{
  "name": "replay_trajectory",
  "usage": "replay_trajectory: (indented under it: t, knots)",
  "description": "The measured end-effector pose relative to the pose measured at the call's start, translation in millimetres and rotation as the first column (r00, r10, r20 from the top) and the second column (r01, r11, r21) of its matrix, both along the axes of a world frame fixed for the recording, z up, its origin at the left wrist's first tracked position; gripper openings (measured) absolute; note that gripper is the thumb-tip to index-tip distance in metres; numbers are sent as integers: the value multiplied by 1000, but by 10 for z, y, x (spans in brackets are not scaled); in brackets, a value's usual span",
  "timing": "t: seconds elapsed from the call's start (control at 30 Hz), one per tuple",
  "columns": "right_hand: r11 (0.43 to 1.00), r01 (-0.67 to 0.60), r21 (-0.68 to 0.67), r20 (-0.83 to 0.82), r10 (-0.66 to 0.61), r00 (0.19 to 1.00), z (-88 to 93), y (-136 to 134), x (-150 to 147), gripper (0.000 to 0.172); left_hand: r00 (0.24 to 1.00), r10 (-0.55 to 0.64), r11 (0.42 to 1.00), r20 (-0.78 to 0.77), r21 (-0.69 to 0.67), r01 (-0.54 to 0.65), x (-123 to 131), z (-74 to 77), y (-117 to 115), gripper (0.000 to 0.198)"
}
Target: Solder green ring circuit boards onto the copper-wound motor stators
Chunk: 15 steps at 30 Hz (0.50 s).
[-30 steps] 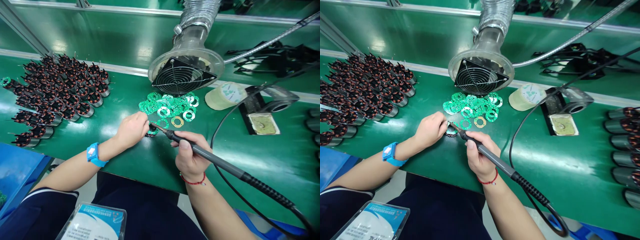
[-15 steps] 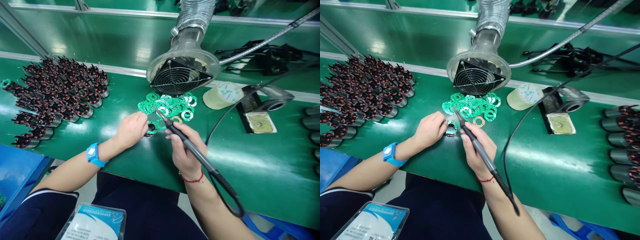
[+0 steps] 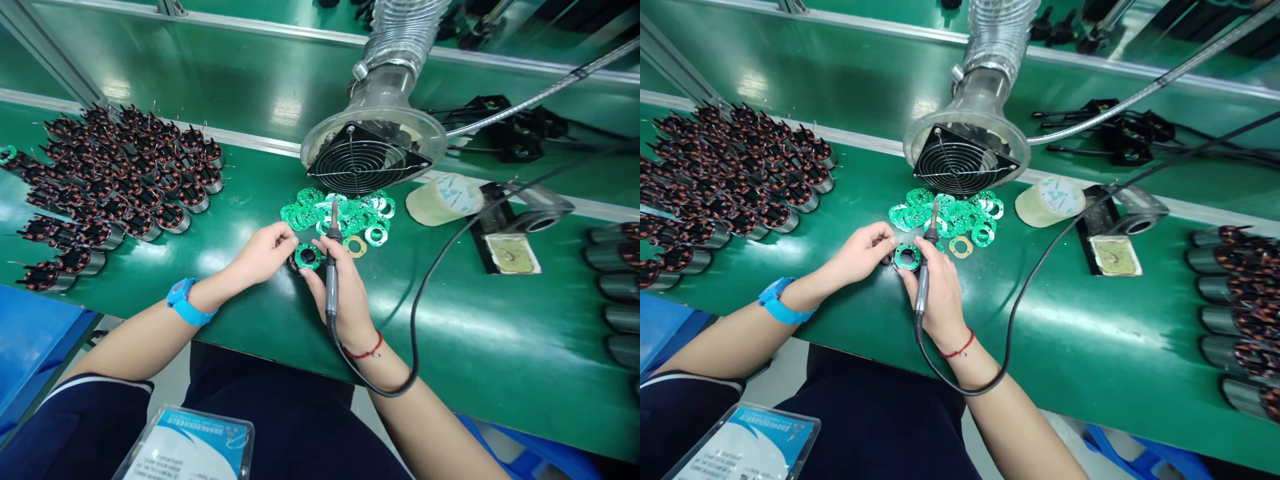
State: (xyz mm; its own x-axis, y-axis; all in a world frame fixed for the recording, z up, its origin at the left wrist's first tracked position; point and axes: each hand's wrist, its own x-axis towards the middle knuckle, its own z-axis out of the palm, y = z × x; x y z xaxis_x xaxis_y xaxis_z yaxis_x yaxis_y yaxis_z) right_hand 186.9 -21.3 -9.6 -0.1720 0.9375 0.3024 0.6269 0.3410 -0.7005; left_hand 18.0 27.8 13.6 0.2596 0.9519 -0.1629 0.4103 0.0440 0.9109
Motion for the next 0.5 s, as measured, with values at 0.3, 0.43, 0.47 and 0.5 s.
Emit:
replay_trajectory:
  t: [0.3, 0.43, 0.47, 0.5]
  knots:
    - [1000, 6, 27, 6, -7, 1000, -68, -8, 15, 49, 972, 8, 909, -237, 406, 91, -52, 56, -192, 22]
    - [999, 16, 34, 7, -16, 1000, -71, -20, 8, 48, 958, -36, 932, -285, 335, 135, -75, 118, -250, 25]
    - [999, 18, 34, 9, -18, 1000, -74, -22, 8, 47, 971, -45, 953, -234, 282, 112, -80, 116, -239, 25]
    - [999, 19, 33, 10, -19, 1000, -78, -22, 8, 47, 985, -50, 972, -165, 220, 86, -85, 109, -221, 25]
